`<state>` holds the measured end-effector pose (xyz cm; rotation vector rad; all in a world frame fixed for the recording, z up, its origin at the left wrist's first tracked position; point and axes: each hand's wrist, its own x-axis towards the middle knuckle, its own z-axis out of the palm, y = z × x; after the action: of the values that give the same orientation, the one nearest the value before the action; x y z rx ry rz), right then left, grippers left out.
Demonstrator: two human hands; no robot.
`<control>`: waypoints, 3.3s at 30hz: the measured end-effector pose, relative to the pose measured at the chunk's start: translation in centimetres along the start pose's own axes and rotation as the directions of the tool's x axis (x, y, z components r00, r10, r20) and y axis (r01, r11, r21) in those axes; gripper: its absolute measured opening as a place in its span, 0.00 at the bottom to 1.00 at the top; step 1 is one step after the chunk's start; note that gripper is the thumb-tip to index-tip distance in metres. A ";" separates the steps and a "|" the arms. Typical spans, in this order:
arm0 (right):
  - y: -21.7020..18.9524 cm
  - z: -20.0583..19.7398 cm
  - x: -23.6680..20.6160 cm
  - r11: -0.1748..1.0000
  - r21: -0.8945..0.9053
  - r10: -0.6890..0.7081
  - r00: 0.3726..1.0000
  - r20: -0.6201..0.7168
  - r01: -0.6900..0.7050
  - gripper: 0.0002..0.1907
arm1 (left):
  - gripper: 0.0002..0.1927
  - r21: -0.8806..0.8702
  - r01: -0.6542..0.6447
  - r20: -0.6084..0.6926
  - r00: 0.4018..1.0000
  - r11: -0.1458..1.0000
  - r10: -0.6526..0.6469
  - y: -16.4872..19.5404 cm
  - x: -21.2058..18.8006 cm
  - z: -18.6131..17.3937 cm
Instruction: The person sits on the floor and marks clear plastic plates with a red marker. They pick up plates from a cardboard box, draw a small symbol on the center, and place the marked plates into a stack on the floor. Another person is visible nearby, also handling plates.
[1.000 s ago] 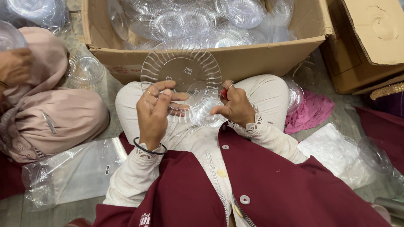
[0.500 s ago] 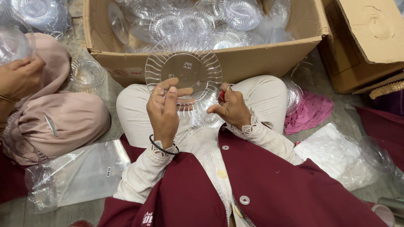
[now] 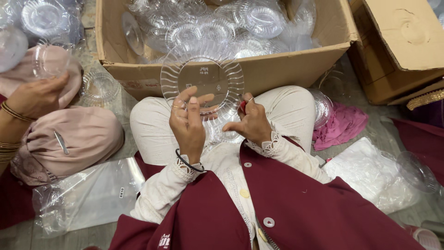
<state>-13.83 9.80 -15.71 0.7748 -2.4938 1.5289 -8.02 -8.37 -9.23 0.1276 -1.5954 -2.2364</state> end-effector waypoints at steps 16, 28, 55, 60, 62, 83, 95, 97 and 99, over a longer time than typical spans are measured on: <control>-1.8 0.9 0.1 0.998 0.007 0.069 0.994 -0.085 -0.068 0.40 | 0.17 -0.096 -0.056 -0.037 0.998 0.994 0.053 -2.0 0.2 1.5; -1.9 1.6 0.0 0.996 -0.070 0.051 0.991 -0.121 -0.059 0.40 | 0.17 -0.130 -0.076 -0.054 0.996 0.989 0.070 -3.0 0.0 2.3; -1.6 -6.5 3.7 0.678 0.680 0.279 0.954 0.111 -0.278 0.08 | 0.24 0.034 0.260 0.321 0.911 0.965 -0.257 0.9 2.8 -0.6; -0.9 -6.5 3.3 0.845 0.487 0.218 0.974 0.063 -0.221 0.20 | 0.18 0.068 0.227 0.186 0.954 0.971 -0.236 2.7 3.5 -2.5; -0.6 -6.0 2.9 0.946 0.316 0.092 0.994 -0.052 -0.071 0.30 | 0.17 0.091 0.200 0.124 0.970 0.976 -0.210 3.2 3.3 -2.5; 0.1 -1.8 -0.4 0.996 -0.061 -0.061 0.997 -0.044 0.058 0.44 | 0.16 0.088 0.142 0.037 0.989 0.986 -0.146 3.2 0.9 0.1; -1.1 -0.9 -0.8 0.991 -0.132 0.010 0.999 -0.044 -0.016 0.44 | 0.17 0.029 0.144 0.005 0.990 0.989 -0.144 2.0 0.6 0.5; -1.4 -0.7 -0.8 0.994 -0.098 0.049 0.999 -0.025 -0.051 0.41 | 0.17 0.029 0.137 0.013 0.990 0.990 -0.137 2.1 0.8 0.4; -1.6 -0.4 -1.2 0.992 -0.086 0.096 0.995 -0.017 -0.097 0.38 | 0.17 0.037 0.134 0.016 0.991 0.990 -0.135 2.0 0.8 0.4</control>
<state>-12.08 10.01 -14.67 0.6378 -2.6039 1.4381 -8.36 -8.89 -7.09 0.2323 -1.6835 -2.3157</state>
